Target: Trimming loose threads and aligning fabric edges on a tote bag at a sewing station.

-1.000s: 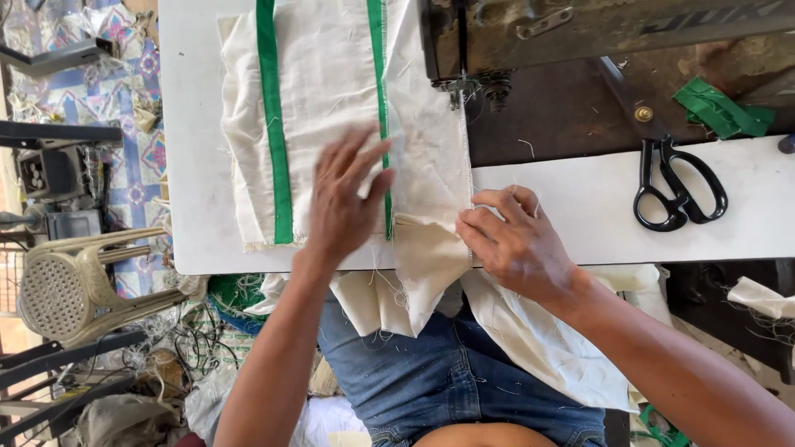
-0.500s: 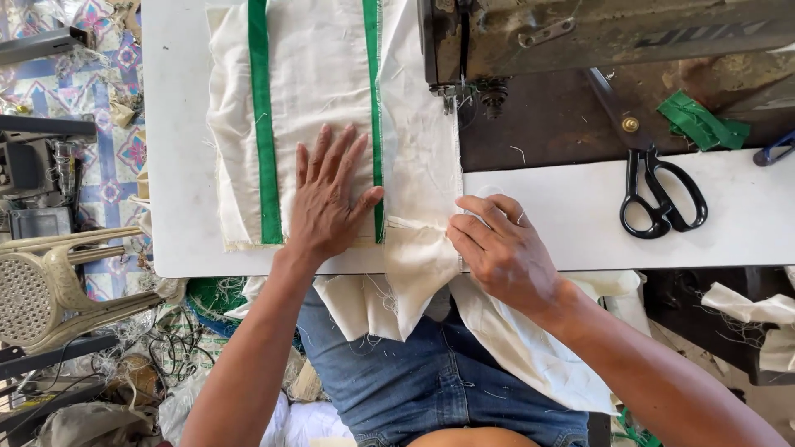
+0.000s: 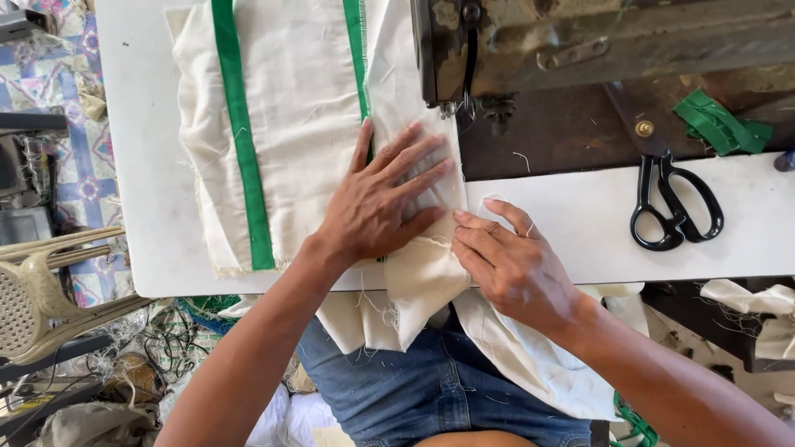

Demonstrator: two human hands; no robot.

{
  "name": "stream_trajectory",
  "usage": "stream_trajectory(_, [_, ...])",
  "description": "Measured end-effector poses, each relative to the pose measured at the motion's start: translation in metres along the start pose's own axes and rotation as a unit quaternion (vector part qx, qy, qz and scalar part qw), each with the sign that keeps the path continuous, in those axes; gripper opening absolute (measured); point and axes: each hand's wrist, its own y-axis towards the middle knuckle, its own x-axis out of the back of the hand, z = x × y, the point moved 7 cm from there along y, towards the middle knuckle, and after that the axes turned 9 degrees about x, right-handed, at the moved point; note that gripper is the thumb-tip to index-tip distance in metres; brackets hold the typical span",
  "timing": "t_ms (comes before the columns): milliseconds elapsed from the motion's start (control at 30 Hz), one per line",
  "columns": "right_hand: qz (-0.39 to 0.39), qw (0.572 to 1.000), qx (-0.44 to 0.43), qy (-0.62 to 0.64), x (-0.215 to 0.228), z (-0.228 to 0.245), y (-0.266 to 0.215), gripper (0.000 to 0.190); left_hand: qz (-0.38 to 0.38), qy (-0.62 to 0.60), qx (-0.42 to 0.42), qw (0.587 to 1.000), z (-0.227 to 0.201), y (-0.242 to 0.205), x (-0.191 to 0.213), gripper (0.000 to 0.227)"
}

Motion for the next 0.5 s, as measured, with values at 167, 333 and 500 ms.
stream_trajectory(167, [0.003,1.0,-0.001,-0.002,-0.009,-0.02,0.013,0.016,0.011,-0.003,-0.011,1.0,0.018,0.019,-0.006,0.053])
stream_trajectory(333, [0.012,0.999,0.036,-0.002,-0.001,-0.035,0.035,0.016,0.071,0.001,-0.036,0.997,0.026,0.034,0.009,0.056])
stream_trajectory(500, [-0.003,1.0,0.028,0.01,-0.004,-0.031,0.031,0.019,0.013,-0.095,-0.056,0.994,0.009,0.01,0.014,0.033])
